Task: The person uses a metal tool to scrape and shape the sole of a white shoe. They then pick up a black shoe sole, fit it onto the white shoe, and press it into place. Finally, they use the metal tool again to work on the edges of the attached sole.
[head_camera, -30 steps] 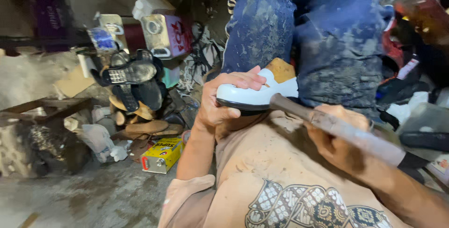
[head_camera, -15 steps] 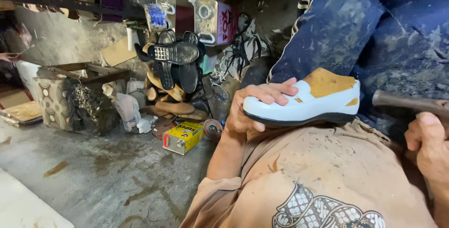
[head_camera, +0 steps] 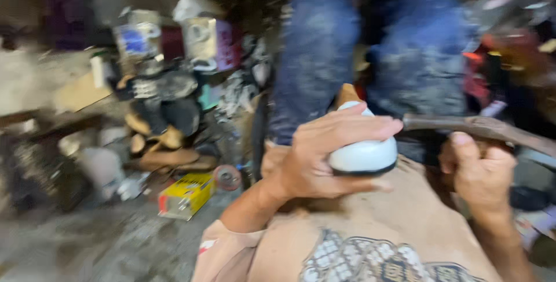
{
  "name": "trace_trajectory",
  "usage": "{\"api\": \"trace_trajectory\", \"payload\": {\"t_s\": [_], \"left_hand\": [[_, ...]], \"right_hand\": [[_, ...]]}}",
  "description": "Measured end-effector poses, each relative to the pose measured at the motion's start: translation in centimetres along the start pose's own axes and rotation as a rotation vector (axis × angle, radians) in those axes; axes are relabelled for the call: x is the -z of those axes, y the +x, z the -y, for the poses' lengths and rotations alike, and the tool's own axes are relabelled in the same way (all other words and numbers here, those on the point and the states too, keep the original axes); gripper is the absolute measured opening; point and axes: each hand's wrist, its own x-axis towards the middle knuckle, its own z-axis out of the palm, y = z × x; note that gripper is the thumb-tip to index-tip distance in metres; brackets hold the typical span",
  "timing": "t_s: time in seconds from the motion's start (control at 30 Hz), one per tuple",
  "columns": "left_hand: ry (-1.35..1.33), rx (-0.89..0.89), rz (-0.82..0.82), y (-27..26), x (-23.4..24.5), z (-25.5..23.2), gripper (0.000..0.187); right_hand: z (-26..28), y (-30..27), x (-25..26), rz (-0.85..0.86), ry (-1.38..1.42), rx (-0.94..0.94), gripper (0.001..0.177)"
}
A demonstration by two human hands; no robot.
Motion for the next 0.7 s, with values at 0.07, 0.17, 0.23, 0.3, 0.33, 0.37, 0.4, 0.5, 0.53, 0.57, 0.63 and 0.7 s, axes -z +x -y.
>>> {"api": "trace_trajectory", "payload": {"t_s": [0.07, 0.17, 0.23, 0.3, 0.33, 0.37, 0.4, 0.5, 0.53, 0.57, 0.63, 0.7], "left_hand": [[0.265, -0.003, 0.103, 1.6, -2.9, 2.1, 0.049], [0.354, -0.072, 0.178, 1.9, -4.6, 5.3, 0.05], [0.371, -0.093, 0.189, 2.7, -5.0, 4.9, 0.052], [0.405, -0.102, 0.182, 2.9, -5.2, 4.8, 0.054], [0.422, -0.124, 0.166, 3.0, -5.2, 4.9, 0.053], [0.439, -0.147, 0.149, 3.2, -5.3, 5.0, 0.052], [0.432, -0.142, 0.151, 3.3, -5.3, 5.1, 0.052], [0.45, -0.134, 0.162, 3.5, -5.5, 5.3, 0.052], [0.458, -0.134, 0.163, 3.5, -5.6, 5.4, 0.052], [0.465, -0.133, 0.165, 3.5, -5.6, 5.4, 0.052], [0.46, -0.134, 0.17, 3.4, -5.6, 5.7, 0.052], [0.454, -0.137, 0.174, 3.3, -5.6, 5.8, 0.052]], "right_hand": [[0.8, -0.6, 0.8, -0.026, 0.051, 0.051, 0.025], [4.6, -1.8, 2.3, -0.158, -0.085, 0.09, 0.046], [4.9, -2.1, 3.5, -0.189, -0.043, 0.126, 0.044], [5.7, -2.7, 4.2, -0.194, 0.003, 0.17, 0.043], [6.3, -3.0, 4.4, -0.182, -0.028, 0.19, 0.043], [7.0, -3.2, 4.6, -0.169, -0.059, 0.211, 0.043], [7.1, -3.4, 5.0, -0.169, -0.063, 0.203, 0.043], [7.4, -4.1, 5.8, -0.127, -0.024, 0.198, 0.039], [7.7, -4.2, 5.9, -0.15, 0.029, 0.218, 0.021], [8.0, -4.4, 5.9, -0.173, 0.082, 0.237, 0.017], [9.4, -4.7, 5.9, -0.176, 0.016, 0.248, 0.019], [10.1, -4.0, 6.3, -0.18, -0.05, 0.261, 0.022]]}}
